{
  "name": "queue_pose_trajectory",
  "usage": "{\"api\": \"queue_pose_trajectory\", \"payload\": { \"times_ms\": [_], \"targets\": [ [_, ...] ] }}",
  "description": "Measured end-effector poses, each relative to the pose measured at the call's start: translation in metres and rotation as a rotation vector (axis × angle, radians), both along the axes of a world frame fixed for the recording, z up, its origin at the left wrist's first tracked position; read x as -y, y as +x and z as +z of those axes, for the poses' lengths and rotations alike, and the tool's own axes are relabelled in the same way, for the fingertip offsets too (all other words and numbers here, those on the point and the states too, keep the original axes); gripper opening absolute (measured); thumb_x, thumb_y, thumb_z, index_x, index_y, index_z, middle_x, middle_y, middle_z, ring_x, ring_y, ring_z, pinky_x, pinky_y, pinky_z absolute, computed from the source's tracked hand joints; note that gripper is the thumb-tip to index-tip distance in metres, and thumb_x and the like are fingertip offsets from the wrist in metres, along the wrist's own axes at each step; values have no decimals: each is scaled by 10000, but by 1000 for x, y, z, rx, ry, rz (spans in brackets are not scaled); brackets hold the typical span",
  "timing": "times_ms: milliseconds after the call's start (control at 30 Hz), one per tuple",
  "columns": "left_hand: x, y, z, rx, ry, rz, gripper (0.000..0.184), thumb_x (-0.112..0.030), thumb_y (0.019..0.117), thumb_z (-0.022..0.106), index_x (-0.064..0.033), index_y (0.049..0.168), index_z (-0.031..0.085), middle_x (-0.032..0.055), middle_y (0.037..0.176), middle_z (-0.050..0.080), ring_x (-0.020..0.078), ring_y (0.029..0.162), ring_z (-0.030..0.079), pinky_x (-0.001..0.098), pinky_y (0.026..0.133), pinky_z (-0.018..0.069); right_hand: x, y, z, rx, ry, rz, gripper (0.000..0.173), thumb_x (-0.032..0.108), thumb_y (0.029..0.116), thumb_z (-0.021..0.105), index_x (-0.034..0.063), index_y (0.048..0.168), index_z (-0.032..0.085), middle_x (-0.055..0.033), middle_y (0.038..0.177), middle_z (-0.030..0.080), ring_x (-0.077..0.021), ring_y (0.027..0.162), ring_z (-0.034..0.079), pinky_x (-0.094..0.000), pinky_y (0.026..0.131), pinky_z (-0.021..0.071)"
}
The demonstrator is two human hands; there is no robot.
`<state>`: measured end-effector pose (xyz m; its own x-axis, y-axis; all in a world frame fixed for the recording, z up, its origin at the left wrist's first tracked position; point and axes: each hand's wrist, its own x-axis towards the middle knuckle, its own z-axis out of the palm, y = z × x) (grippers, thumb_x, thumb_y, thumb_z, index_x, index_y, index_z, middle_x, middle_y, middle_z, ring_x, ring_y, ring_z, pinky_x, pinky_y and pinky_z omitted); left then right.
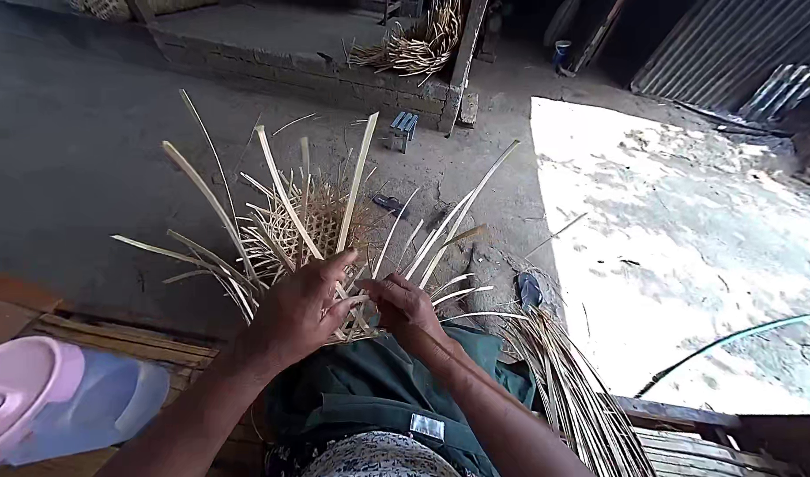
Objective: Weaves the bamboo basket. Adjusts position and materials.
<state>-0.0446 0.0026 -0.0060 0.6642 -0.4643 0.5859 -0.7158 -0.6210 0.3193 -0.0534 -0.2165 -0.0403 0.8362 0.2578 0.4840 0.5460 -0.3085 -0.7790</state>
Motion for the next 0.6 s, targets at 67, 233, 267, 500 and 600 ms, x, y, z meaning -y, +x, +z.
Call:
{"api": "queue_pose_trajectory", "payload": {
  "times_ms": [67,233,267,500,600],
  "targets": [
    [6,4,6,80,236,-86,505,-264,959,635,-184,1455,585,144,977,719,352,815,679,498,631,563,1,-3,15,-193,198,29,254,51,982,634,-43,1217,657,-84,936,714,-85,690,680,-244,632,605],
    [-7,14,39,60,204,10,347,-205,922,669,-152,1259,735,111,885,699,352,829,654,515,669,542,18,-26,50,-209,278,-101,345,-1,939,657,-17,1281,613,-76,1043,736,-109,770,730,-275,695,644],
    [-9,12,43,49,155,57,342,-223,925,674,-139,1252,736,115,921,703,347,857,648,514,694,537,21,-28,48,-164,218,-168,279,30,948,655,-18,1222,639,-75,1040,738,-104,774,731,-280,705,647],
    [-15,-14,23,-215,-1,161,381,-392,882,703,-117,1145,711,65,1009,700,182,830,648,368,701,555,9,-20,34,-321,256,-112,271,40,958,666,-51,1201,592,-80,896,733,-132,694,731,-286,638,643],
    [-26,-18,14,-249,-54,157,345,-372,863,700,-108,1086,702,38,957,664,132,834,618,310,728,529,6,-15,42,-544,238,-49,290,44,958,677,-34,1220,578,-66,816,698,-122,604,689,-266,561,610]
  ]
}}
